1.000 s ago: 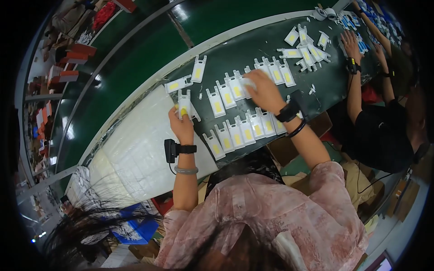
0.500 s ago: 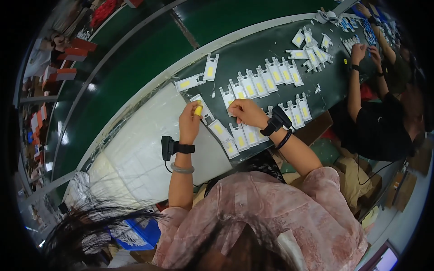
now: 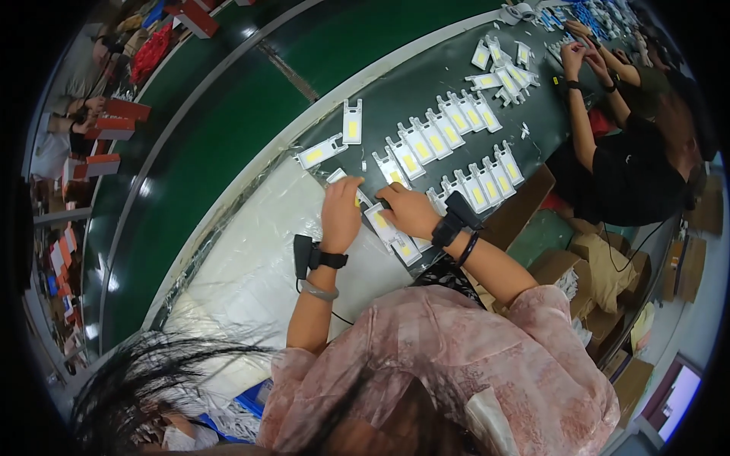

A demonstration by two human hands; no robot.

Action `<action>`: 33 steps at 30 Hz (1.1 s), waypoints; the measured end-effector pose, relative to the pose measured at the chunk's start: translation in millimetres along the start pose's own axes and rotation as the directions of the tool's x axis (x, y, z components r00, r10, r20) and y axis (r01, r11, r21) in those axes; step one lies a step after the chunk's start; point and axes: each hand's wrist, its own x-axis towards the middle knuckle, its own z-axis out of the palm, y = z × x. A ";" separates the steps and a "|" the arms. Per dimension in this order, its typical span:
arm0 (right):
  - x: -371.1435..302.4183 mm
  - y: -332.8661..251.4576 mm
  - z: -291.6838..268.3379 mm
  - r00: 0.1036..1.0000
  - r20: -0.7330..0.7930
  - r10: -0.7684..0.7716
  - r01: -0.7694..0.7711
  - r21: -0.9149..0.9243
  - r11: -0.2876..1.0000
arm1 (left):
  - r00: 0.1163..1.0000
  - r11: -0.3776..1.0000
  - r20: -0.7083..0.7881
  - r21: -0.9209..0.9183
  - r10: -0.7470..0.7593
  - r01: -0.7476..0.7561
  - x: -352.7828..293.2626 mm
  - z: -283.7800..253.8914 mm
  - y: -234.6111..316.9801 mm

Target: The person assembles light fixtures by hand, peeling adhesive backing from small components and pressing them onto white plastic housings. After gathering more housings from a box, the person continues the assembly and arranges the completed units in rows on the workbench.

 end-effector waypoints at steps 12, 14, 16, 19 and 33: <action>38.6 9.8 8.4 0.955 0.276 0.108 -0.100 -0.043 0.994 | 0.961 0.934 0.202 0.268 0.187 -0.238 26.3 -18.9 -29.6; 35.5 7.2 7.0 0.976 0.202 0.087 -0.083 -0.027 0.996 | 0.958 0.932 0.182 0.248 0.224 -0.265 28.0 -19.5 -33.1; 31.7 -2.0 4.3 0.979 0.174 0.104 -0.106 0.006 0.994 | 0.957 0.934 0.136 0.222 0.255 -0.280 27.7 -21.1 -34.7; 20.6 -27.0 5.4 0.961 0.160 0.227 -0.206 -0.137 0.969 | 0.942 0.903 0.195 0.286 0.273 -0.321 28.5 -18.6 -32.5; 26.8 13.4 9.6 0.962 0.255 0.095 -0.159 0.243 0.957 | 0.925 0.909 0.262 0.240 0.276 -0.339 42.2 -16.7 -32.9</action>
